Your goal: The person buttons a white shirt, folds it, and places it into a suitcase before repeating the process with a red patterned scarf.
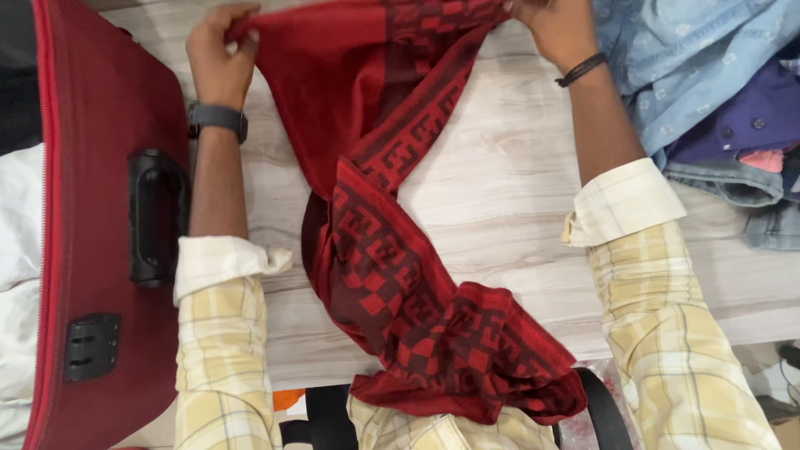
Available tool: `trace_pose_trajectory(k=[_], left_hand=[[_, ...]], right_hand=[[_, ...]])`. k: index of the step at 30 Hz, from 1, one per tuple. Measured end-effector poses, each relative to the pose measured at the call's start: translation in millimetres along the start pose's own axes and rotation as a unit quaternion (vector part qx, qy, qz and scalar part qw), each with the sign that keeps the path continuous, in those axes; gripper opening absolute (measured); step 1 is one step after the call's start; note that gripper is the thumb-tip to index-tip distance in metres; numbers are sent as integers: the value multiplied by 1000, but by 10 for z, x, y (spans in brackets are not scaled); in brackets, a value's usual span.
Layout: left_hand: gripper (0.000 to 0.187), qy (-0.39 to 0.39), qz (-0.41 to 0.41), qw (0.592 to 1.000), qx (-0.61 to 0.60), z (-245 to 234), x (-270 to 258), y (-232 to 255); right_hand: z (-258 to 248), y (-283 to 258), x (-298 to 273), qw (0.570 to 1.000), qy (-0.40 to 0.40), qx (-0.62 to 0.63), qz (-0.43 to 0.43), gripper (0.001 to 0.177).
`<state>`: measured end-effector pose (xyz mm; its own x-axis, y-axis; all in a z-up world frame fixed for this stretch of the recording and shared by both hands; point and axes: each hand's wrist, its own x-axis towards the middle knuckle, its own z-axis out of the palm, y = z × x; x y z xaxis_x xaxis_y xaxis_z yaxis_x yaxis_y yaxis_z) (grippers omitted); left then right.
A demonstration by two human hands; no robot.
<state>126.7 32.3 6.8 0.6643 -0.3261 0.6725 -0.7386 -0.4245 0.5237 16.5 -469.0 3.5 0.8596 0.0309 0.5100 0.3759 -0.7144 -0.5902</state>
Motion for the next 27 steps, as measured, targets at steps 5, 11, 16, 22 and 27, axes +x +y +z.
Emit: trace_pose_trajectory(k=[5, 11, 16, 22, 27], left_hand=[[35, -13, -104, 994, -15, 21, -219, 241], [53, 16, -2, 986, 164, -48, -347, 1071], [20, -163, -133, 972, 106, -388, -929, 2068], [63, -252, -271, 912, 175, -628, -1760, 2853], [63, -184, -325, 928, 6, -436, -2103, 2972]], right_hand=[[100, -273, -130, 997, 56, -34, 48, 21], [239, -1391, -393, 978, -165, -31, -126, 18], [298, -2216, -917, 919, -395, -5, -20, 29], [171, -2699, -1466, 788, -609, -33, 80, 64], [205, -2836, -1823, 893, -448, 42, 25, 61]])
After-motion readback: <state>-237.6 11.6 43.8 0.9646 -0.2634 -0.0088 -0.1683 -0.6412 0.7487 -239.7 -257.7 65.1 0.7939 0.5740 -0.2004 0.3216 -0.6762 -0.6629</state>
